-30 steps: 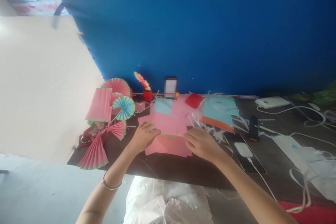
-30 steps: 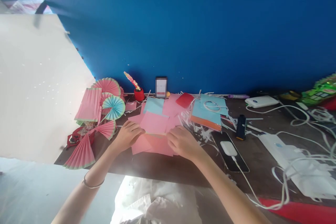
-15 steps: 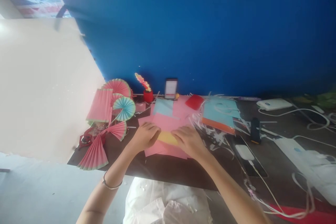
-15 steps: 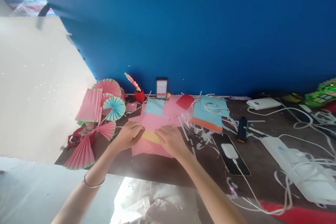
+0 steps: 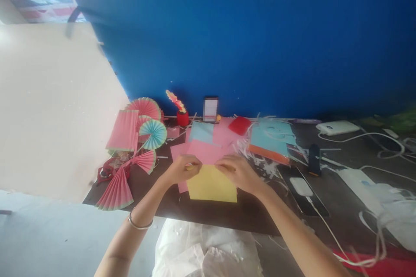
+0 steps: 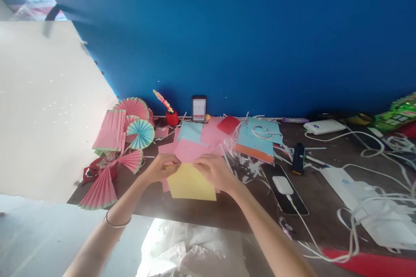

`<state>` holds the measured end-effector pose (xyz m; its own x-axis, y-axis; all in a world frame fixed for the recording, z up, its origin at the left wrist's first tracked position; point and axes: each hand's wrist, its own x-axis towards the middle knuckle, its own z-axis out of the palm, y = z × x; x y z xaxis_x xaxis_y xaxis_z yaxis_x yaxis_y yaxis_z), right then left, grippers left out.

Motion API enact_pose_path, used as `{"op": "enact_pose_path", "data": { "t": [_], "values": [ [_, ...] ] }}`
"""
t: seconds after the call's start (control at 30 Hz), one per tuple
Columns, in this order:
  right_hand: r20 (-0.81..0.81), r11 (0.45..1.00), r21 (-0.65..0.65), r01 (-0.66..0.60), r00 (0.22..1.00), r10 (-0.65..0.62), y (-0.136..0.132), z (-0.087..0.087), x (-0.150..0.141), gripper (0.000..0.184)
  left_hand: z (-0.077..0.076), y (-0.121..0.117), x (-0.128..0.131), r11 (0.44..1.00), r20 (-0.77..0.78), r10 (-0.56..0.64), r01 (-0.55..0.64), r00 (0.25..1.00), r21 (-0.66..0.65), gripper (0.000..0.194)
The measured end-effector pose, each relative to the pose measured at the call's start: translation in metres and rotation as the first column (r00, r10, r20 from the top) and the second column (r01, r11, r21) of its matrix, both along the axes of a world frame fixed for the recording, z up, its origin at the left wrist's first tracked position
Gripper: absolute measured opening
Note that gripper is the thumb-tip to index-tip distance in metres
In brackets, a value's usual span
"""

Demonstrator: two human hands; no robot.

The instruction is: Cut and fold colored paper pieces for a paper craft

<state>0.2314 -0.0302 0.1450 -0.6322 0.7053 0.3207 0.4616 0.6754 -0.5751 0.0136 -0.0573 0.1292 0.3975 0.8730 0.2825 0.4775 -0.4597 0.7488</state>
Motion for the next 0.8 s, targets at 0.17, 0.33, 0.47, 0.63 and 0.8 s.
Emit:
{"op": "enact_pose_path", "data": {
  "t": [0.17,0.33,0.47,0.63,0.8],
  "values": [
    [-0.019,0.999,-0.040,0.004,1.000,-0.005,0.001,0.003,0.006,0.023,-0.002,0.000,-0.004,0.999,0.072,0.043,-0.042,0.996,-0.018,0.014],
    [-0.026,0.999,-0.033,0.015,1.000,-0.016,0.003,0.006,0.015,0.023,-0.002,-0.001,-0.012,0.998,0.089,0.066,-0.066,0.994,-0.005,0.015],
    [-0.030,0.999,-0.035,0.022,0.999,-0.023,0.003,0.007,0.016,0.023,-0.002,-0.003,-0.015,0.997,0.077,0.073,-0.074,0.994,0.007,0.015],
    [-0.018,0.998,-0.028,0.061,0.998,-0.061,0.004,0.007,0.024,0.023,-0.011,-0.005,-0.030,0.996,0.029,0.093,-0.093,0.995,-0.005,0.016],
    [-0.079,0.984,-0.100,0.148,0.985,-0.156,0.006,0.005,0.041,0.022,-0.029,-0.002,-0.062,0.939,0.007,0.343,-0.342,0.939,-0.034,0.017]
  ]
}}
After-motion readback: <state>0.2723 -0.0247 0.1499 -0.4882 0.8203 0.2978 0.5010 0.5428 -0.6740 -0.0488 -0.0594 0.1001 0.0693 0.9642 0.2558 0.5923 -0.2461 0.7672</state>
